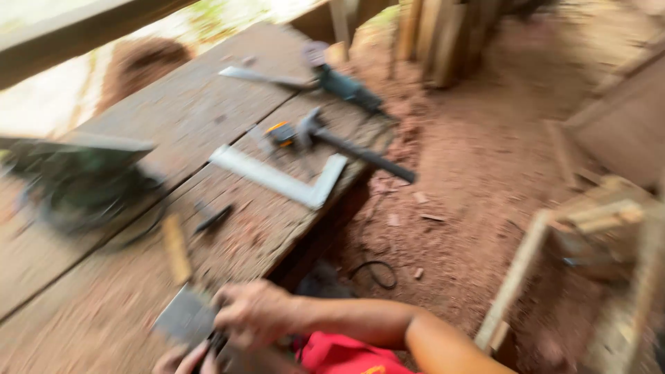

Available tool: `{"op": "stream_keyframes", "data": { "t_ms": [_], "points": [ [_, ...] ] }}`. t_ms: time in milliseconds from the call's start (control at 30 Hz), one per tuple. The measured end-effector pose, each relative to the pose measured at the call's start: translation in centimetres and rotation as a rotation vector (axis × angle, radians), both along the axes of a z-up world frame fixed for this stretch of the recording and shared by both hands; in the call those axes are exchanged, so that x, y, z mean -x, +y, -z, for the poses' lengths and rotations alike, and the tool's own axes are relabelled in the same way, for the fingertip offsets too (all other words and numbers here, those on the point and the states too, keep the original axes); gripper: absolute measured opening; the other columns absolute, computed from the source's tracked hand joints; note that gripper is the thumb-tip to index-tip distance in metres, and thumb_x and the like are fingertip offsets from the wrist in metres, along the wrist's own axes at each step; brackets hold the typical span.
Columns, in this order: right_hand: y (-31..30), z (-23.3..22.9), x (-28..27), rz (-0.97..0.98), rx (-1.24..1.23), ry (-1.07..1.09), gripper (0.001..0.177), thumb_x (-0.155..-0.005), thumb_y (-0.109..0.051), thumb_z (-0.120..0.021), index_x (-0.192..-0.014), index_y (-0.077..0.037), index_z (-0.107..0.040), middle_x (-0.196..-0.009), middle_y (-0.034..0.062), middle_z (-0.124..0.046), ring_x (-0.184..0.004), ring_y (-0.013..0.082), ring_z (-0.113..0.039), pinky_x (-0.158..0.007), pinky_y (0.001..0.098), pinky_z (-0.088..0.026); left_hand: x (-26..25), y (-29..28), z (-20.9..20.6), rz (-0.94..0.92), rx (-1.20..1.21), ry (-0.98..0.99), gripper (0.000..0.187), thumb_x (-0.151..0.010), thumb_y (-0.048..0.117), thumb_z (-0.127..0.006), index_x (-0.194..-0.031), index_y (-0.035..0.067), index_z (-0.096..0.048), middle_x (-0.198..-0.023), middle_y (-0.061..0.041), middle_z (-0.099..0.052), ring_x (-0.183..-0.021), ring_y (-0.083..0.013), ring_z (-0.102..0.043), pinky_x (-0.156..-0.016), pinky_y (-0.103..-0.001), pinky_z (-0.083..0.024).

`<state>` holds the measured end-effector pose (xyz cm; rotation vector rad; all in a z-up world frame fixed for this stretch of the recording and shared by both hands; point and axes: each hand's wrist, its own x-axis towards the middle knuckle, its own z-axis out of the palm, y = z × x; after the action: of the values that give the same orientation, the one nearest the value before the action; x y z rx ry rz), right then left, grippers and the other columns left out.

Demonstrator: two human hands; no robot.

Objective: The person sits at a wooden workbench adjusting an electric hand planer. They hold the planer, use a metal ruler to check the alignment of its base plate, pick up a small wooden block and small metal parts, and use a screwdriver to loosen and tighten bolts on the planer while repositioning the blade assembly.

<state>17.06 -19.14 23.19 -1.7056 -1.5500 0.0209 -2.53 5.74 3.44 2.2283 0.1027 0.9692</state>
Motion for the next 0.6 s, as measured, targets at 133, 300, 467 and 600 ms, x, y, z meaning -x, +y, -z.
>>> {"op": "stream_keyframes", "data": {
  "t_ms": [133, 300, 467, 600],
  "points": [
    [0.5, -2.1, 0.1, 0.063, -0.077, 0.005, 0.010, -0.084, -0.015, -0.073, -0.090, -0.008, -0.068, -0.104, 0.0120, -0.067, -0.093, 0.0318, -0.069, -0.077, 0.0419, -0.059, -2.3, -11.8, -20.4, -0.402, 0.051, 0.203, 0.027, -0.073, 0.018, -0.087, -0.095, 0.008, -0.076, -0.103, -0.013, -0.066, -0.091, -0.0288, -0.068, -0.077, -0.037, -0.057],
    [0.9, -2.5, 0.4, -0.029, -0.044, 0.050, 0.013, -0.081, -0.014, -0.075, -0.090, -0.007, -0.069, -0.108, 0.0148, -0.065, -0.093, 0.0335, -0.068, -0.078, 0.0427, -0.057, -1.0, -12.5, -20.2, -0.505, 0.130, 0.249, 0.017, -0.076, 0.018, -0.086, -0.087, 0.008, -0.077, -0.100, -0.012, -0.066, -0.085, -0.0272, -0.070, -0.067, -0.036, -0.057],
    [0.8, -2.1, 0.1, 0.003, 0.031, 0.040, 0.014, -0.079, -0.011, -0.074, -0.092, -0.008, -0.072, -0.110, 0.0131, -0.064, -0.092, 0.0336, -0.068, -0.076, 0.0441, -0.056, -1.7, -13.0, -21.6, -0.433, 0.162, 0.223, 0.015, -0.076, 0.014, -0.083, -0.090, 0.008, -0.078, -0.098, -0.011, -0.066, -0.085, -0.0269, -0.071, -0.070, -0.036, -0.058],
    [0.9, -2.1, 0.2, 0.030, 0.079, 0.024, 0.015, -0.081, -0.015, -0.076, -0.090, -0.007, -0.068, -0.109, 0.0115, -0.063, -0.091, 0.0325, -0.068, -0.075, 0.0442, -0.056, -1.5, -12.8, -21.1, -0.458, 0.198, 0.251, 0.019, -0.075, 0.018, -0.085, -0.089, 0.007, -0.077, -0.097, -0.011, -0.066, -0.084, -0.0276, -0.071, -0.070, -0.036, -0.057]
  ]
}}
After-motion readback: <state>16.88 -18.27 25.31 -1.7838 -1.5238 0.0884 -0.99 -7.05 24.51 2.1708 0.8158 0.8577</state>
